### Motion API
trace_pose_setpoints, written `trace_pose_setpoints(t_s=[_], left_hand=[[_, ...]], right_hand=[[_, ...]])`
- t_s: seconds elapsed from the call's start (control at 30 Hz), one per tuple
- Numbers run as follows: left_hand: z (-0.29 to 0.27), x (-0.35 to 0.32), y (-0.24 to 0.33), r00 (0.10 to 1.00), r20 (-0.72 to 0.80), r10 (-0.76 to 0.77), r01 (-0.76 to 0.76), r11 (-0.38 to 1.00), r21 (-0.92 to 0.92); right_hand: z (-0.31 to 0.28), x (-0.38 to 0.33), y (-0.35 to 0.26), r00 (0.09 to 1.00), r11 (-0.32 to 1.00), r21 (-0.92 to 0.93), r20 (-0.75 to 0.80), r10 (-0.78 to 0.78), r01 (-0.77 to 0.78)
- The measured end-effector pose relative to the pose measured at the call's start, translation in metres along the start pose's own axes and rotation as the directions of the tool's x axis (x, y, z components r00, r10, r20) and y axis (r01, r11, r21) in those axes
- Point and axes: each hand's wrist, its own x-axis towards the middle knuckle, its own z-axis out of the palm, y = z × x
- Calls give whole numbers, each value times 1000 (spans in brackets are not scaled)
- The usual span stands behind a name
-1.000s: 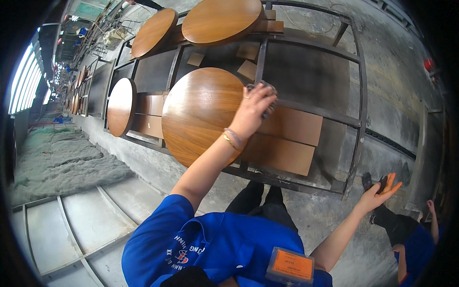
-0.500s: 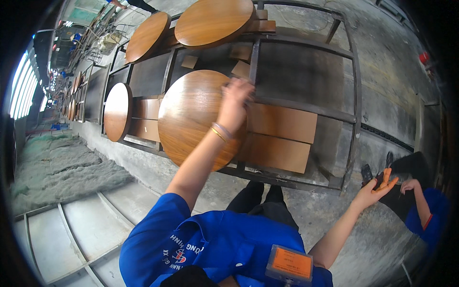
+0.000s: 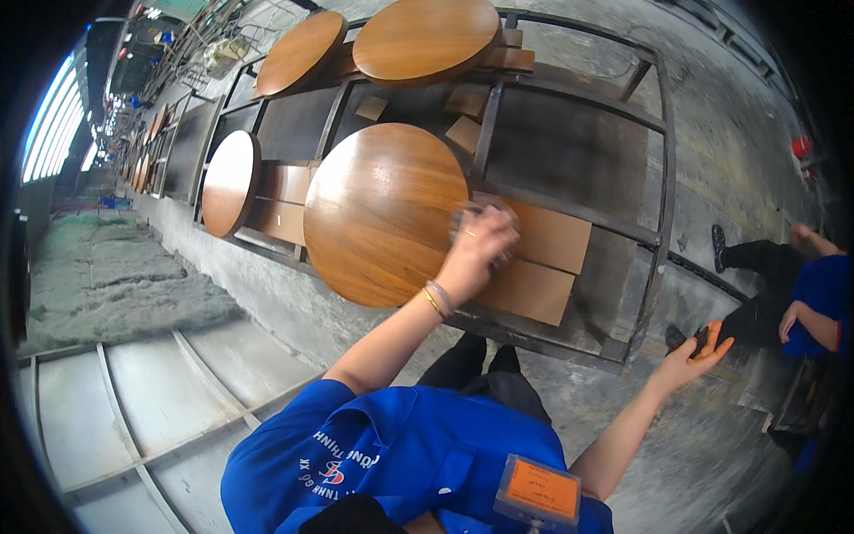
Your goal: The person repeatedly wipes and buffs several round wooden tabletops using a small abrasive pad and a cloth. The person alternates between applying the pad and wiping with the cloth, moving between multiple tabletops on metal racks.
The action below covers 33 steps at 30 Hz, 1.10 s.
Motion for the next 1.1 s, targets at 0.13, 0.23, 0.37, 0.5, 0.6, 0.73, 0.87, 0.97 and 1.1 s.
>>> trace_pose_setpoints(t_s=[0.13,0.23,0.37,0.5,0.6,0.73,0.87,0.97,1.1], left_hand=[[-37,-28,14,986,55,155,-155,988,9],[-125,-61,-59,940,-301,-159,232,946,226],[-190,-126,-138,808,-487,-333,522,788,327],[-136,-165,-106,885,-345,-312,431,830,355],[-59,-167,-12,960,-140,-244,277,909,312],[-52,-163,48,995,59,-75,64,985,162],[-160,-168,-62,891,-438,-122,304,876,375],[-208,-202,-118,770,-533,-351,583,728,362],[-170,-236,-105,869,-220,-444,495,772,399]], right_hand=[[5,15,3,958,961,13,65,-278,278],[-5,34,11,978,978,54,47,-202,200],[-26,44,31,990,992,31,58,-128,126],[-28,37,43,998,998,47,47,-42,40],[-14,29,42,997,994,113,79,-23,14],[2,33,34,988,990,127,136,-71,54],[-4,50,27,964,967,161,145,-222,198],[-20,59,25,973,975,126,121,-199,184],[-53,50,29,994,994,75,59,-88,83]])
